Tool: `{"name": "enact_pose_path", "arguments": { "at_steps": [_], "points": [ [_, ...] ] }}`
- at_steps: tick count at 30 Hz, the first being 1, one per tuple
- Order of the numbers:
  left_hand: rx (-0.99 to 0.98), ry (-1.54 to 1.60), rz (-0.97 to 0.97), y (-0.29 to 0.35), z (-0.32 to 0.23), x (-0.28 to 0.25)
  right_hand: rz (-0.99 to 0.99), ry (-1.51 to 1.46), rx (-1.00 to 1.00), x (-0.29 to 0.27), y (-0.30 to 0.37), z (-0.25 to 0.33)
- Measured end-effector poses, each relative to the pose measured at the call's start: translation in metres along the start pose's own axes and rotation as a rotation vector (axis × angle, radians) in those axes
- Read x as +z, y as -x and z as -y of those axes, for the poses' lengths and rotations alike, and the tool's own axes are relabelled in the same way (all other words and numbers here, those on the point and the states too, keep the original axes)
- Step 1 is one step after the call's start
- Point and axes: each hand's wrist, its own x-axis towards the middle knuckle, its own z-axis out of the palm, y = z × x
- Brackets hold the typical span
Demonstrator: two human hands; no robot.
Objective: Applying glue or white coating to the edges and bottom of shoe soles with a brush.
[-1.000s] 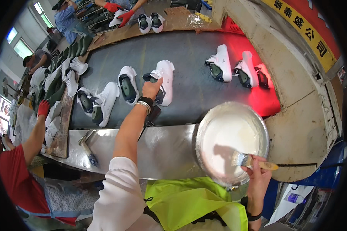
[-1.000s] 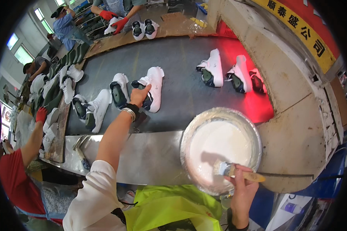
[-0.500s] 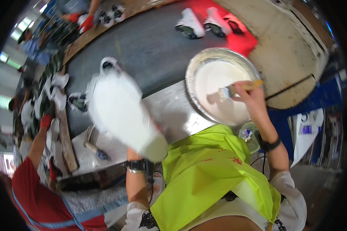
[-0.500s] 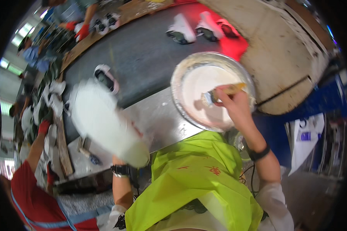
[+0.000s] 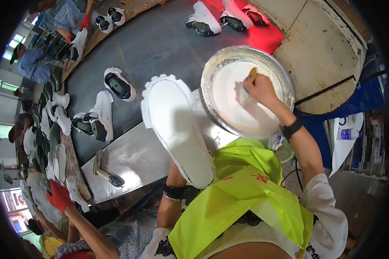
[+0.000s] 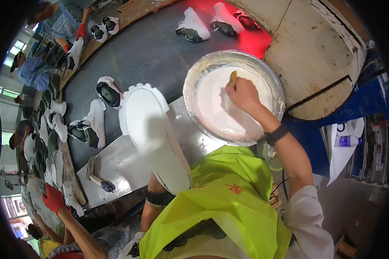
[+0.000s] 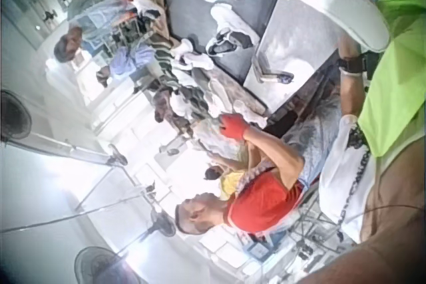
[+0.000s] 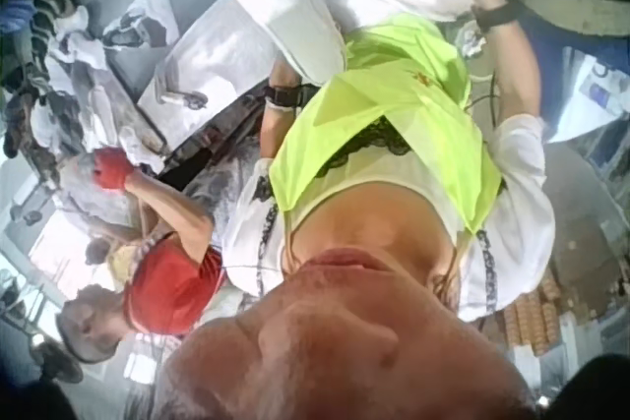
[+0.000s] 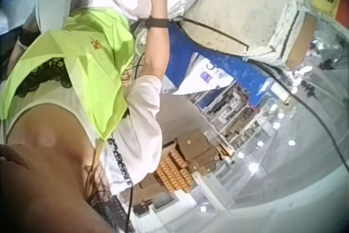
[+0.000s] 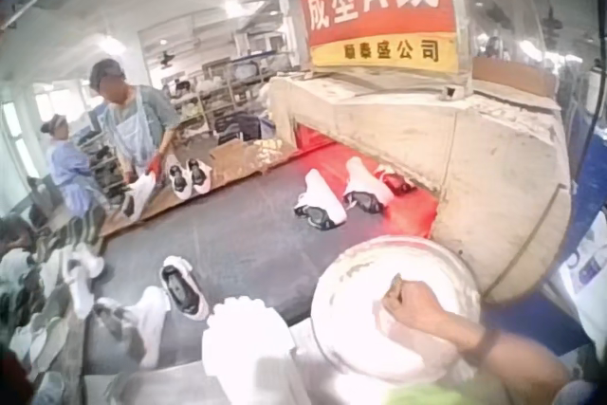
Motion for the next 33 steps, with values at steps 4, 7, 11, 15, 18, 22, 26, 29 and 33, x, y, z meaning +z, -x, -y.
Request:
{"name": "enact_pose_path", "arguments": {
  "at_steps": [4, 7, 11, 15, 18, 22, 26, 29, 33],
  "points": [
    [-0.101, 0.292, -0.064, -0.029, -0.012, 0.025, -0.034, -0.695, -0.158, 0.004, 0.006, 0.012],
    [-0.137, 0.227, 0.067, -0.027, -0.029, 0.047, -0.016, -0.830, -0.291, 0.000, 0.028, 0.061],
    [-0.100, 0.073, 0.099, -0.017, -0.032, 0.069, 0.078, -0.931, -0.316, 0.005, 0.043, 0.108],
    [-0.226, 0.349, 0.106, -0.018, -0.027, 0.068, 0.294, -0.869, -0.241, 0.010, 0.070, 0.113],
    [-0.206, 0.352, 0.203, -0.023, -0.023, 0.061, 0.339, -1.059, -0.270, 0.014, 0.064, 0.112],
    [-0.168, 0.214, 0.011, -0.013, -0.027, 0.073, 0.040, -0.801, -0.327, 0.002, 0.018, 0.116],
    [-0.032, 0.153, -0.002, -0.014, -0.032, 0.073, -0.076, -0.513, -0.212, 0.005, 0.035, 0.084],
    [-0.011, 0.103, -0.019, -0.018, -0.026, 0.062, 0.006, -0.652, -0.148, 0.014, 0.073, 0.065],
    [-0.019, 0.074, 0.010, -0.021, -0.020, 0.046, -0.091, -0.710, -0.312, 0.001, 0.075, 0.079]
  ]
}}
